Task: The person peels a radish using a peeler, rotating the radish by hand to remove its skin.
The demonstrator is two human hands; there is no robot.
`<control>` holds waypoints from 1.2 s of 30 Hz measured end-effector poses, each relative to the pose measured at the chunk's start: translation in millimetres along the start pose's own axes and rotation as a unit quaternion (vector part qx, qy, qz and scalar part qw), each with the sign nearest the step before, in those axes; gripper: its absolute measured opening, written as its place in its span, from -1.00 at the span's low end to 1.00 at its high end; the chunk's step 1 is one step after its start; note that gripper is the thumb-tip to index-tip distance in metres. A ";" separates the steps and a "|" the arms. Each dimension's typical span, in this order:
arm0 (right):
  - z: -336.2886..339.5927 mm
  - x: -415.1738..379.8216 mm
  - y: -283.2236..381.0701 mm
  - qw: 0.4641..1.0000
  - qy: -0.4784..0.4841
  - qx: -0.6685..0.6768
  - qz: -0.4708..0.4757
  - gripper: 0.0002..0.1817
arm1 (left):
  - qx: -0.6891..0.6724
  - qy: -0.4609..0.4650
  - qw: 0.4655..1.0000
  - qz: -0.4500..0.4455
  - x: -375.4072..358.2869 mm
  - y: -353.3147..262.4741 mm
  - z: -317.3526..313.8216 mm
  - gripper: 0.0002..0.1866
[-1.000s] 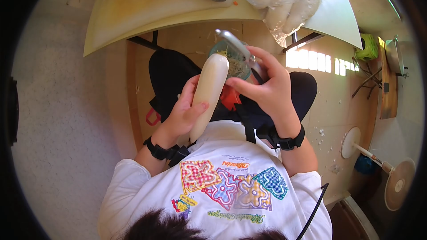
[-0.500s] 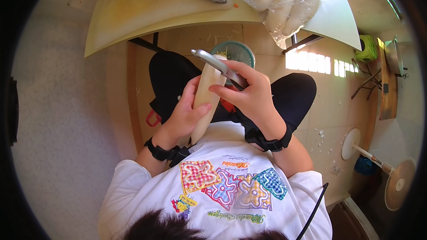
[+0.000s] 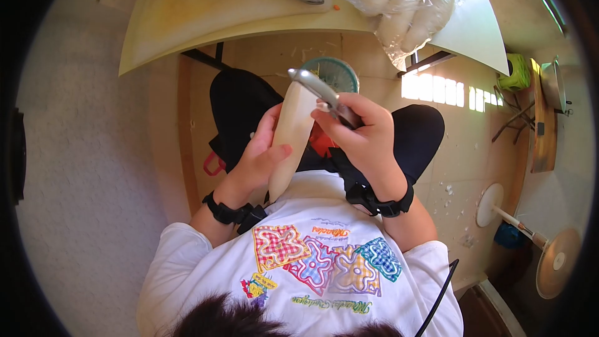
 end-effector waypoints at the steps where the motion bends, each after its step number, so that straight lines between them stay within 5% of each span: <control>1: 3.3 0.6 2.6 0.998 -0.022 0.051 -0.006 -0.80 | -0.016 -0.012 1.000 0.009 -0.5 -0.9 0.6 -0.20; 10: 33.6 24.2 -11.8 0.996 -0.080 0.024 -0.019 -0.85 | -0.103 -0.024 0.994 0.003 -2.3 -3.2 9.5 -0.26; 19: 24.4 34.6 -86.4 0.986 -0.033 -0.131 -0.098 -0.47 | -0.125 -0.068 0.990 0.007 0.4 5.1 18.4 -0.33; 23: 23.8 28.5 -74.6 0.980 -0.036 -0.161 -0.114 -0.45 | -0.152 -0.067 0.986 0.014 1.3 -1.9 14.5 -0.32; 31: 18.1 6.3 -20.1 0.998 0.022 0.061 0.005 -0.77 | -0.103 -0.054 0.993 0.031 5.5 -1.1 12.2 -0.24; 36: 8.3 -3.0 8.1 0.992 0.083 -0.065 0.072 -0.87 | -0.059 -0.068 0.996 0.028 7.2 -4.3 5.8 -0.18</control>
Point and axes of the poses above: each hand's wrist, its own x-axis towards the middle knuckle, its own z-axis out of the back of the hand, y = z × x, the point moved 3 cm from there along x, towards the middle knuckle, and after that the axes turned 6 degrees about -x, right-handed, at the moved point
